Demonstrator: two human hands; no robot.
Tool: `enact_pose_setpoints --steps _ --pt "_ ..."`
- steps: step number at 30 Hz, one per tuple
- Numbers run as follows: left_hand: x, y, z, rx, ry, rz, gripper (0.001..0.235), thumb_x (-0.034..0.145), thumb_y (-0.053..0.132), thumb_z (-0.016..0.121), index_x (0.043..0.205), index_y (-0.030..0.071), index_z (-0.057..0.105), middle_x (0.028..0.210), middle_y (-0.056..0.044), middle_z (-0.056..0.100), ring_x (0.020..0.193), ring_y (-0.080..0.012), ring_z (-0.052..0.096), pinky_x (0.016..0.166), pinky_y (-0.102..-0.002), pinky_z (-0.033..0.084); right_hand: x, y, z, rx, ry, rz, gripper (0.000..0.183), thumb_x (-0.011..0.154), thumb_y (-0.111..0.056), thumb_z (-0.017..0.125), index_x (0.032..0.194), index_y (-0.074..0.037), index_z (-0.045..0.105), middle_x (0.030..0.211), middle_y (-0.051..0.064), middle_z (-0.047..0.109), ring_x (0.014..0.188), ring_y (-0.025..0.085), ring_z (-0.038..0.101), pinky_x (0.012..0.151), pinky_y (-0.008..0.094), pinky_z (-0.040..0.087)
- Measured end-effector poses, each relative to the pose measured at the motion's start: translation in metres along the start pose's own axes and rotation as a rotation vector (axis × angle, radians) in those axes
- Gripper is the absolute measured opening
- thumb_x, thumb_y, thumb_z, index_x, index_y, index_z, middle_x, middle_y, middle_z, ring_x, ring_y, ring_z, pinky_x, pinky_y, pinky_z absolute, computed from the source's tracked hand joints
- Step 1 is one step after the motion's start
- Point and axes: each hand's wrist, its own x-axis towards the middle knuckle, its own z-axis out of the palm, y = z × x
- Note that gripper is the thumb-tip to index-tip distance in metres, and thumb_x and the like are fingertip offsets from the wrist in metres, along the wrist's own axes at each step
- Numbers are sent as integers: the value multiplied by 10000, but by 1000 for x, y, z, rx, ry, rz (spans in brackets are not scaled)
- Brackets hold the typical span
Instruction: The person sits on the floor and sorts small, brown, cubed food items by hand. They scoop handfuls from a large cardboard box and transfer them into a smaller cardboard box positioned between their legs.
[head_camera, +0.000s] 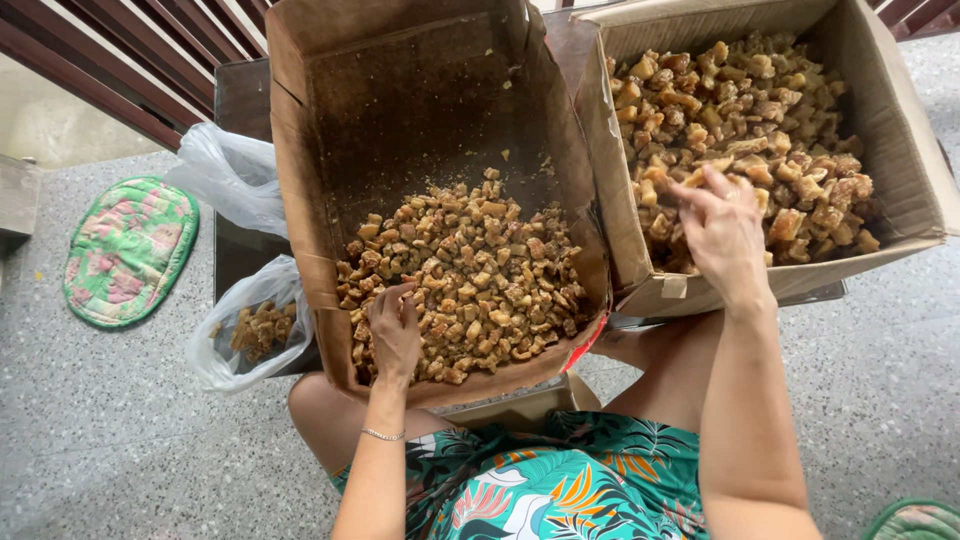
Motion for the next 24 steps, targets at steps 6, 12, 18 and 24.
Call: enact_pose_setpoints --steps 6,12,18,24 --pt "-3 -14 4 10 32 -18 232 954 19 612 1166 61 696 1157 -119 712 1149 -296 613 1054 -456 457 -28 -6 -5 218 -133 -7 333 898 10 637 1183 -112 761 1591 143 450 1414 327 462 1165 399 427" --pt "4 -19 2 -82 -6 -233 190 980 53 605 1144 69 701 1182 -133 686 1140 -275 611 1006 -420 503 20 -15 -11 534 -168 212 451 917 -54 605 1315 -256 661 1501 82 481 1215 302 623 1039 389 580" --pt "51 17 20 -23 -184 -104 267 972 108 627 1230 81 690 1286 -126 651 1269 -322 515 1124 -519 368 -12 -44 3 -63 463 -248 291 886 -39 793 1158 -132 751 1316 136 658 1173 326 629 976 484 496" --pt "137 97 86 261 -671 64 629 901 516 601 1465 252 516 1584 -107 391 1470 -417 315 1168 -623 191 -87 -112 86 506 249 -307 351 864 113 619 1107 -114 732 1174 99 738 1109 263 688 959 377 571"
